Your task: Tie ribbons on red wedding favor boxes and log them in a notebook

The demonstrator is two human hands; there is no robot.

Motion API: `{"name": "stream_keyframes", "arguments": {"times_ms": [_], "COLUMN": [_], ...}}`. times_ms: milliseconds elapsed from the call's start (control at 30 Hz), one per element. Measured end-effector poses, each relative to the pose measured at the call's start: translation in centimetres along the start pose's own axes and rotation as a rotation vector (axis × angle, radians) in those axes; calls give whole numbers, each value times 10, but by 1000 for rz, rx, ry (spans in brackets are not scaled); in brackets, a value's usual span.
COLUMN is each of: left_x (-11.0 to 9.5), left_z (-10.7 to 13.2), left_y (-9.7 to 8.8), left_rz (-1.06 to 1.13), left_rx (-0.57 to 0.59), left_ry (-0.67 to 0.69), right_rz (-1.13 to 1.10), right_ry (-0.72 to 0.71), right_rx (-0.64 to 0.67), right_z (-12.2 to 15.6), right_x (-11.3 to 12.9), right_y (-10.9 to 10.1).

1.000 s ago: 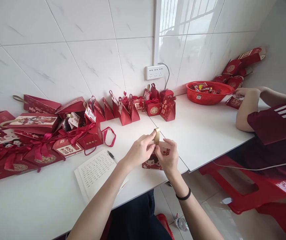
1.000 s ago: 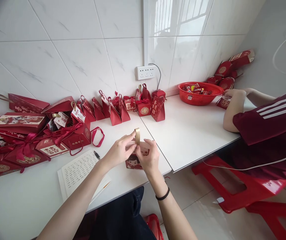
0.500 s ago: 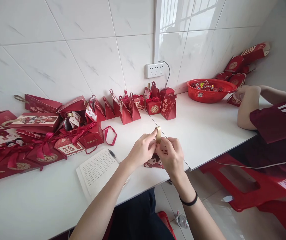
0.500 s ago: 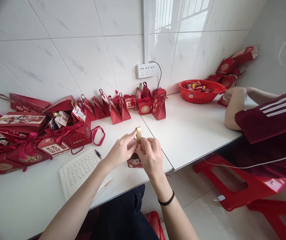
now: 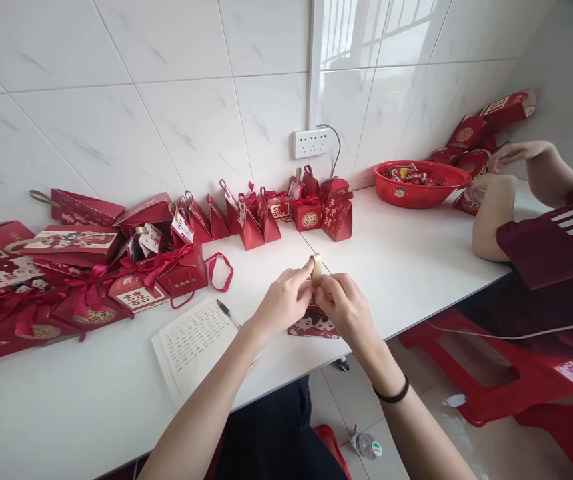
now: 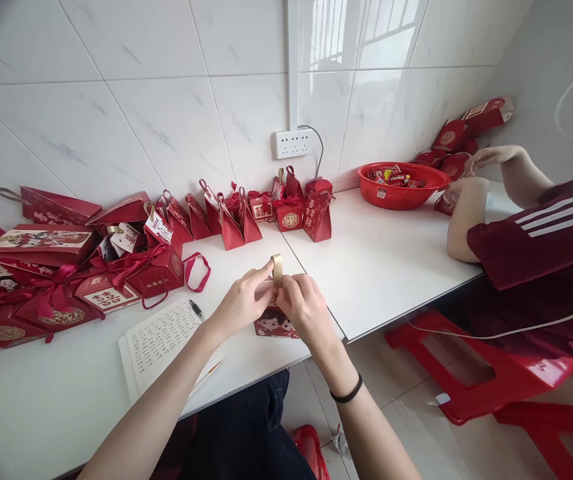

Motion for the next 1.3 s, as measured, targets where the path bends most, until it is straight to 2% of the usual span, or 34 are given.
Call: {"name": "stream_keyframes", "arguments": {"times_ms": [233,333,467,567,833,967,1167,1300], "left_x": [-4,-4,-5,-6,-12,-11,-9,-8], "left_z": [1,2,1,1,3,3,2,2], "left_y": [0,0,-1,0,0,1,1,2], "left_rz": [-35,-44,-71,-101,-182,-171,-183,-155], "left_rx": [-23,-24,-33,-48,-89,-77,-70,-59], "left_ry": [31,28,37,51,129,134,110,98], "right_rz": [150,242,331,370,302,305,383,413], "right_ry": [-76,-161,-293,-334,-248,-223,-260,-283], "right_rx": [163,205,233,225,140,153,205,230], "right_z": [-5,-8,-12,-12,-1,0,-3,-9], "right_x": [0,3,7,7,2,2,4,8], "right_y": [4,2,0,2,2,4,7,1]}}
Point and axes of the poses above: each hand's wrist, its own z-axis away from the middle knuckle, its own y-axis out of the palm, x = y × z, the point moved 8 cm from there along -z, towards the middle knuckle, and after that the axes turned 2 degrees about z, right-handed, at the moved point
